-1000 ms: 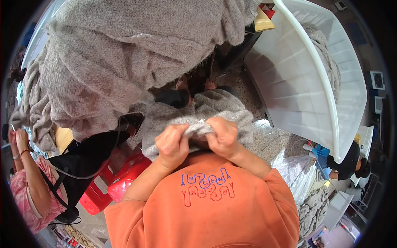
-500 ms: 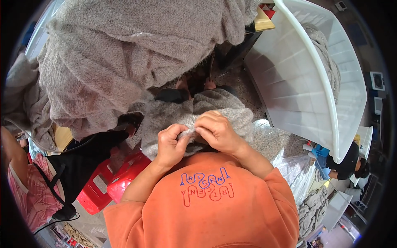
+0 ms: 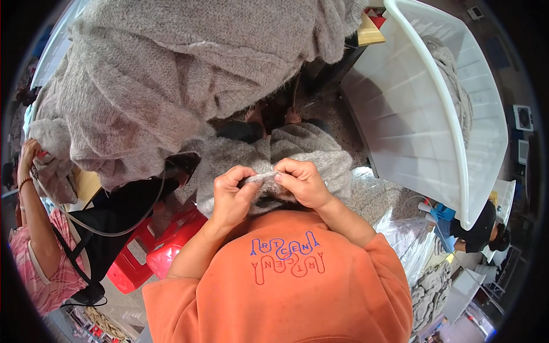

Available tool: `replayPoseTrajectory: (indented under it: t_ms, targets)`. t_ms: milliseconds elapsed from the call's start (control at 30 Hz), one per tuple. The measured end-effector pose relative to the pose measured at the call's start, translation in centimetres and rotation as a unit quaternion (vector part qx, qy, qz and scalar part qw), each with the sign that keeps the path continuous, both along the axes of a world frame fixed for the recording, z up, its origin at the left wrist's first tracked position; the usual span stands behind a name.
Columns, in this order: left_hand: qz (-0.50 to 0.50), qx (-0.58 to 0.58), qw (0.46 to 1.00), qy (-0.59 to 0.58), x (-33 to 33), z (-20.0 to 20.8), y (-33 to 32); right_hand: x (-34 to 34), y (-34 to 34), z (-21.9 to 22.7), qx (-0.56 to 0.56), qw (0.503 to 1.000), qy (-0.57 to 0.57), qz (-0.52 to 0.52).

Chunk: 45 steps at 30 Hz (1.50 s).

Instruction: Inspecting knitted garments for quality control in a garment factory.

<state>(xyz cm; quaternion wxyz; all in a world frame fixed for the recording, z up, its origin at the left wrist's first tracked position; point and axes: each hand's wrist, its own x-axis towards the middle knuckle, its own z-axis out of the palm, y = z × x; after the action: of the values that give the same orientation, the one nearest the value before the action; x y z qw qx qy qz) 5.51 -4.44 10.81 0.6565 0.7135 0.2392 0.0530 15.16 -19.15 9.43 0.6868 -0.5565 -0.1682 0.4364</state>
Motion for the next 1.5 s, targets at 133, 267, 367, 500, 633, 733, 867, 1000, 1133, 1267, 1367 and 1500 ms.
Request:
replayPoseTrajectory:
  t_ms: [133, 267, 367, 500, 633, 733, 867, 1000, 1133, 1267, 1367, 1500]
  targets:
    - [-0.011, -0.092, 0.995, 0.033, 0.1, 1.1, 0.3, 0.0, 0.3, 0.6, 0.023, 0.998, -0.047, 0.043]
    - [-0.048, -0.035, 0.998, 0.014, 0.3, 1.2, -0.2, 0.1, 1.1, 0.3, 0.031, 0.940, -0.340, 0.008]
    - [-0.079, -0.082, 0.993, 0.038, 0.4, 0.9, -0.1, -0.4, 1.2, 0.0, 0.031, 0.913, -0.406, -0.015]
    - [-0.090, -0.155, 0.983, 0.045, 0.7, 1.8, 0.5, -0.7, 1.1, -0.1, 0.007, 0.952, -0.302, -0.047]
    - [0.017, -0.226, 0.974, -0.019, 0.2, 1.2, 1.4, 0.6, -0.4, -0.2, -0.010, 0.944, -0.325, -0.053]
    - [0.045, -0.242, 0.968, -0.044, 0.4, 1.4, 2.4, 1.1, -2.2, -0.7, -0.052, 0.904, -0.415, -0.092]
    - [0.067, -0.264, 0.961, -0.049, 0.6, 1.6, 3.1, 0.6, -4.4, -3.6, -0.170, 0.868, -0.466, 0.021]
    - [0.081, -0.264, 0.959, -0.062, 0.6, 1.8, 3.3, 0.9, -4.5, -4.0, -0.248, 0.853, -0.459, 0.037]
    - [0.064, -0.268, 0.960, -0.041, 0.5, 1.1, 3.3, 1.3, -4.7, -2.8, -0.139, 0.845, -0.506, -0.108]
    - [0.041, -0.316, 0.948, -0.016, 1.0, 1.5, 1.9, 0.7, -3.9, 1.9, 0.003, 0.768, -0.618, -0.168]
    - [0.007, -0.303, 0.953, 0.016, 1.9, 2.6, 0.2, 0.2, -2.5, 3.1, 0.122, 0.732, -0.664, -0.096]
    - [-0.086, -0.329, 0.935, 0.096, 2.2, 2.2, -0.3, 0.3, -1.8, 2.8, 0.106, 0.715, -0.686, -0.084]
